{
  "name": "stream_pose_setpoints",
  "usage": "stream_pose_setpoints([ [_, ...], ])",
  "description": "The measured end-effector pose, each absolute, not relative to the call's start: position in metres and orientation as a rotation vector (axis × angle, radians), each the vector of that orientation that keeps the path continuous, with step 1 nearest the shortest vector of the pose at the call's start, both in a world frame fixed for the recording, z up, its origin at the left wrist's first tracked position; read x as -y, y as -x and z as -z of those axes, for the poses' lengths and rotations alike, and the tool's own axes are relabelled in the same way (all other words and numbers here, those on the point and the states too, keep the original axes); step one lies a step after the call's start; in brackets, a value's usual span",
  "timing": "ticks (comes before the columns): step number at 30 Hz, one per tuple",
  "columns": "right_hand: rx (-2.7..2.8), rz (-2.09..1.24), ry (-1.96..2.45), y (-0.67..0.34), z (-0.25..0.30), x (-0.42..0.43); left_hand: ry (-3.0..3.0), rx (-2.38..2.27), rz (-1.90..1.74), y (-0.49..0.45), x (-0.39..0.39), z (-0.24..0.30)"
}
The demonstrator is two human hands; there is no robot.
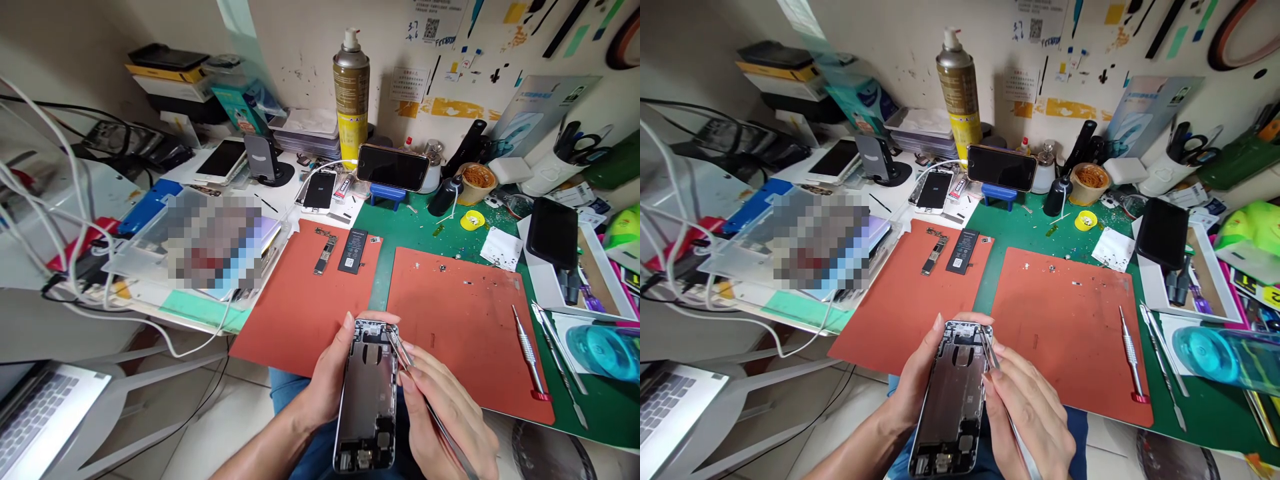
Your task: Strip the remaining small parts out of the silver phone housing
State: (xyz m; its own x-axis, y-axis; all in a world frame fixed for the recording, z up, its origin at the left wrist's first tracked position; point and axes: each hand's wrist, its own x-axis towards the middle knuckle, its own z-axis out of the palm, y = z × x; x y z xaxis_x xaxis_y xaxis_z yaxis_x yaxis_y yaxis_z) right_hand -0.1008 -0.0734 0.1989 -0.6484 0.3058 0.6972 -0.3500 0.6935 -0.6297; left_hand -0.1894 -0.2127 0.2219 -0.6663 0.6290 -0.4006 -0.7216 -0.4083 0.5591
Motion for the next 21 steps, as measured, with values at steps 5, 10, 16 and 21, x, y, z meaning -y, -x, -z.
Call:
stream_pose_setpoints([
  [5, 2.036, -0.991, 0.02, 0.103, -0.205, 0.076, 0.143, -0.88, -2.124, 0.19, 0.212, -0.221],
  [10, 2.041, -0.955, 0.061, 0.106, -0.214, 0.074, 0.123, -0.824, -2.134, 0.191, 0.211, -0.218],
  [16, 2.067, -0.965, 0.086, 0.105, -0.218, 0.074, 0.129, -0.777, -2.151, 0.191, 0.21, -0.22],
  [21, 2.11, -0.942, 0.049, 0.103, -0.218, 0.071, 0.109, -0.782, -2.148, 0.19, 0.21, -0.22],
])
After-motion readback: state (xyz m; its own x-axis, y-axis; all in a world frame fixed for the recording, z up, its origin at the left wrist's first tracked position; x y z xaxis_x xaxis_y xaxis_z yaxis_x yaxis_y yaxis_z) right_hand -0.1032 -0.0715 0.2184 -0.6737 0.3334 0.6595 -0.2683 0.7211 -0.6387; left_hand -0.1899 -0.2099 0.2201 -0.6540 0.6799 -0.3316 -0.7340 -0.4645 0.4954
